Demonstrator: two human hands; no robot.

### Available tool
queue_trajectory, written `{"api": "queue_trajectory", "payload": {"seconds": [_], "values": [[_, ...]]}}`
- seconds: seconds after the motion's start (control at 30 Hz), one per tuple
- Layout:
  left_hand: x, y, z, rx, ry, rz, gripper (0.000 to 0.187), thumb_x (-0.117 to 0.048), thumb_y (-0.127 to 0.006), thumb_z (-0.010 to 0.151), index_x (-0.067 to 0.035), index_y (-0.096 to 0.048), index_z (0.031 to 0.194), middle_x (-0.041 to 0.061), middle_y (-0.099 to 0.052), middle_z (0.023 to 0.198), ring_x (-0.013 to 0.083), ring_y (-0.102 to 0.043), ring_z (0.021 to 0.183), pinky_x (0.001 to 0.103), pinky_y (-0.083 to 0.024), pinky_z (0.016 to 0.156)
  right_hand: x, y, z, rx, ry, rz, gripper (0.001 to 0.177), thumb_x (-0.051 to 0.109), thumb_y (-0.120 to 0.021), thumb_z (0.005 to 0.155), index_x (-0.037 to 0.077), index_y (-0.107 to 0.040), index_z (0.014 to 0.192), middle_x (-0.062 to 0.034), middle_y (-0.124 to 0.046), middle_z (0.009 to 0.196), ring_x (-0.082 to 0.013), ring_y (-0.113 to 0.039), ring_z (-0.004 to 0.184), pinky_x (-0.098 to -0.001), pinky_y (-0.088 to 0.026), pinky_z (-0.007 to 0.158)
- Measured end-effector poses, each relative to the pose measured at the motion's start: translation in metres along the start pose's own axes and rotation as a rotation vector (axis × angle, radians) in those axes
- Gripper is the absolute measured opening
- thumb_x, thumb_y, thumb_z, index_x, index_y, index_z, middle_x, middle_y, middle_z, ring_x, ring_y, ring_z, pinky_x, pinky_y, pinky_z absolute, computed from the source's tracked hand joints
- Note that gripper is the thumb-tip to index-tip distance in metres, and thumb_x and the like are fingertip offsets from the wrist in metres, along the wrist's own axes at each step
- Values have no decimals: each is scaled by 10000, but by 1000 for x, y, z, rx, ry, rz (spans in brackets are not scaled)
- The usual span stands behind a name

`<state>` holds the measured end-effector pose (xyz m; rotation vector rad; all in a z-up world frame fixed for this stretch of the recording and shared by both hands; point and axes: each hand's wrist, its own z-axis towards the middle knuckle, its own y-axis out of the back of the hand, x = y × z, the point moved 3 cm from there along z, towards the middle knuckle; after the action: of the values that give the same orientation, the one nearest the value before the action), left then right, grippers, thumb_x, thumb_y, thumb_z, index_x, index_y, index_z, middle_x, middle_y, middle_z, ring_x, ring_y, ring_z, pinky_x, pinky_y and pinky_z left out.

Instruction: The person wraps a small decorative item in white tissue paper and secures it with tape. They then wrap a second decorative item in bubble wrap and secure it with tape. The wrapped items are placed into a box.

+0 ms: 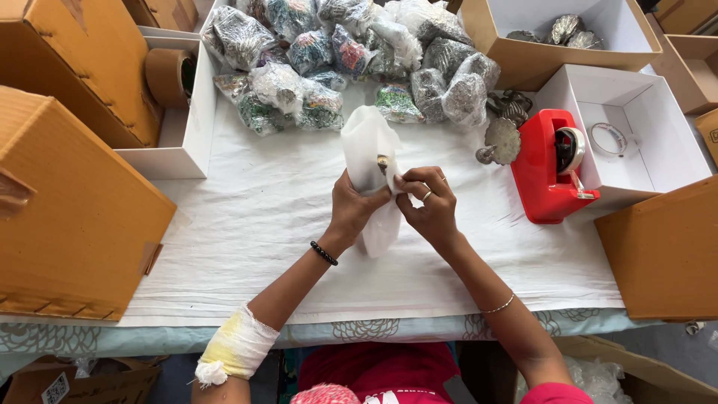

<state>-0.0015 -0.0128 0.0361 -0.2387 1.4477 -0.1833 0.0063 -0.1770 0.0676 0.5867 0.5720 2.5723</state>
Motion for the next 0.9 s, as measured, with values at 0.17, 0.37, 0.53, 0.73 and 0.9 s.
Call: {"api": "queue_trajectory", "payload": {"seconds": [0.17,0.37,0.53,0.73,0.9], "values": [[10,9,8,-33,107,-83,484,-116,-792,804,5,-549,1204,137,-713,1081,228,-754,913,372,-685,760,6,3,9,160,109,3,396,-77,-767,750,34,-757,1130,-42,-634,1097,-235,-615,996,-344,-553,880],[33,18,17,51,188,-342,566,-173,-767,824,-3,-510,1298,150,-667,1162,255,-699,1045,398,-644,860,10,3,8,264,142,-25,548,-64,-686,729,32,-720,1267,-66,-585,1209,-275,-543,1113,-368,-529,964],[21,12,15,98,236,-399,624,-323,-756,852,-86,-488,1363,94,-649,1205,220,-668,1144,379,-646,908,6,5,10,282,140,-106,585,-33,-673,700,28,-699,1281,-84,-562,1220,-310,-504,1123,-391,-513,973],[20,11,15,95,219,-329,743,-267,-907,753,-27,-500,1327,120,-673,1203,254,-685,1100,423,-634,895,-17,5,-2,270,-48,139,533,-86,-631,729,117,-763,1203,-74,-578,1186,-235,-551,1093,-335,-520,919],[25,17,26,43,188,-302,621,-160,-867,740,-94,-533,1260,76,-692,1124,205,-727,1045,411,-652,915,-27,67,12,128,-532,469,330,-16,-627,928,65,-728,1232,-82,-599,1306,-136,-623,1125,-277,-570,933]]}}
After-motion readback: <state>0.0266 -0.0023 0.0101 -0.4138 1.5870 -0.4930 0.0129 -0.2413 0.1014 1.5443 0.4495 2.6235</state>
